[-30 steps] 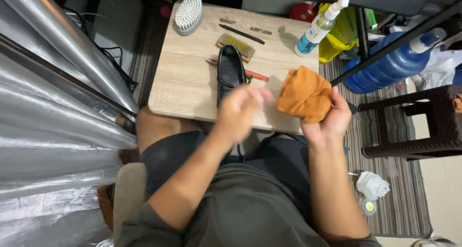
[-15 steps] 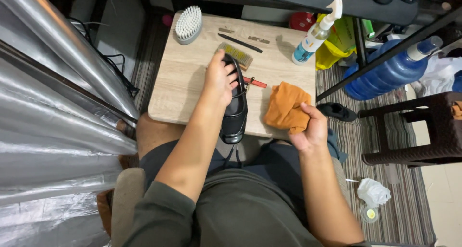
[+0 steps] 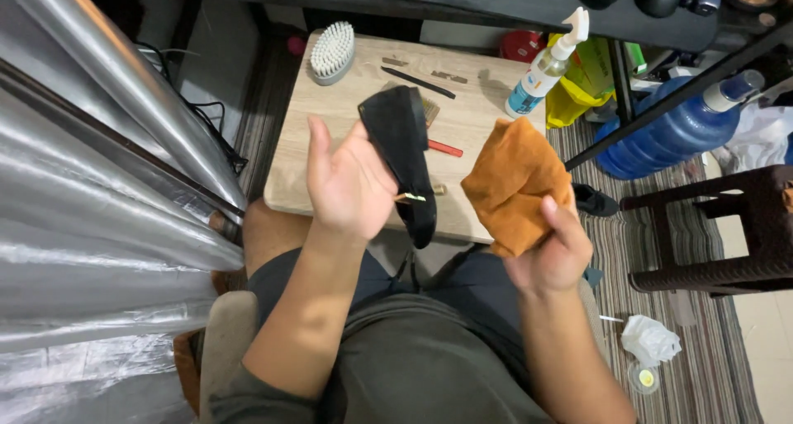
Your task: The person wipes a black shoe with an orange cloth, then sprays a cleaning solution onto the shoe and scrubs it with a toothbrush. The person continues to scrub the shoe repeatedly with the toothbrush.
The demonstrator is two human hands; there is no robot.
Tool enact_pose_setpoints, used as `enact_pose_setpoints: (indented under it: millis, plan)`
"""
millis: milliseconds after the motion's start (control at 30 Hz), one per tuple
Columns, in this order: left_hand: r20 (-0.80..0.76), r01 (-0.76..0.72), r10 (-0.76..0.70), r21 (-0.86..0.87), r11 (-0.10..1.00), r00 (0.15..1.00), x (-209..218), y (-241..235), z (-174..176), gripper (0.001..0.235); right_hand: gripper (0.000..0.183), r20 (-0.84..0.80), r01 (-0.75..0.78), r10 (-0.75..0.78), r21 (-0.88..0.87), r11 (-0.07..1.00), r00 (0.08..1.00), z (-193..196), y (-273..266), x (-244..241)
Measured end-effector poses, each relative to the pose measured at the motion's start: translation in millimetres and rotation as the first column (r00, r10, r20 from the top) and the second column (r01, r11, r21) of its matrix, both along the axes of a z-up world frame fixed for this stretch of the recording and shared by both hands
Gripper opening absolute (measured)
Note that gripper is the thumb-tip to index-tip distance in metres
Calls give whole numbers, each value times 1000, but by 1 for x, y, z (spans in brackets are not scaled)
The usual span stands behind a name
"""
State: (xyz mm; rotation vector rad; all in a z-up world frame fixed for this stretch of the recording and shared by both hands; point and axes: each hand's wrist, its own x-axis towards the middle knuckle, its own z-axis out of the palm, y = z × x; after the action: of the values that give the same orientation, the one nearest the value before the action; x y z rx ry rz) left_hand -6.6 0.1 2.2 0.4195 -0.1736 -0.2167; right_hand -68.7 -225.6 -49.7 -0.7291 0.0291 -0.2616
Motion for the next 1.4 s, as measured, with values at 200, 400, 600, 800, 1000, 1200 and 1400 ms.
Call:
enact_pose_setpoints:
  millis: [200, 400, 600, 800, 1000, 1200, 1400]
  plan:
    - [332, -22, -6, 80, 997, 943, -29, -15, -2, 89, 49, 769, 728, -121, -526, 439, 628, 44, 29, -23]
    - [293, 91, -97, 33, 995, 951, -59, -24, 11, 100, 43, 804, 790, 136, -594, 151, 579, 50, 78, -3]
    - [286, 155, -128, -73, 985, 950, -66, -11, 40, 100, 32, 748, 743, 112, -663, 91, 654, 23, 80, -20]
    - [282, 191, -163, -76, 979, 946, -54, -10, 19, 105, 21, 647, 626, 99, -759, 180, 756, 28, 76, -42]
    - [354, 104, -92, -13, 995, 931, -49, -10, 12, 102, 22, 656, 600, 93, -731, 324, 749, 68, 60, -56]
    - [379, 133, -157, 89, 987, 912, -66, -15, 25, 98, 37, 775, 776, -27, -630, 41, 631, 71, 42, -62]
    - [413, 168, -143, -25, 985, 899, -69, -21, 30, 105, 33, 805, 808, 75, -587, -42, 589, 57, 76, -18]
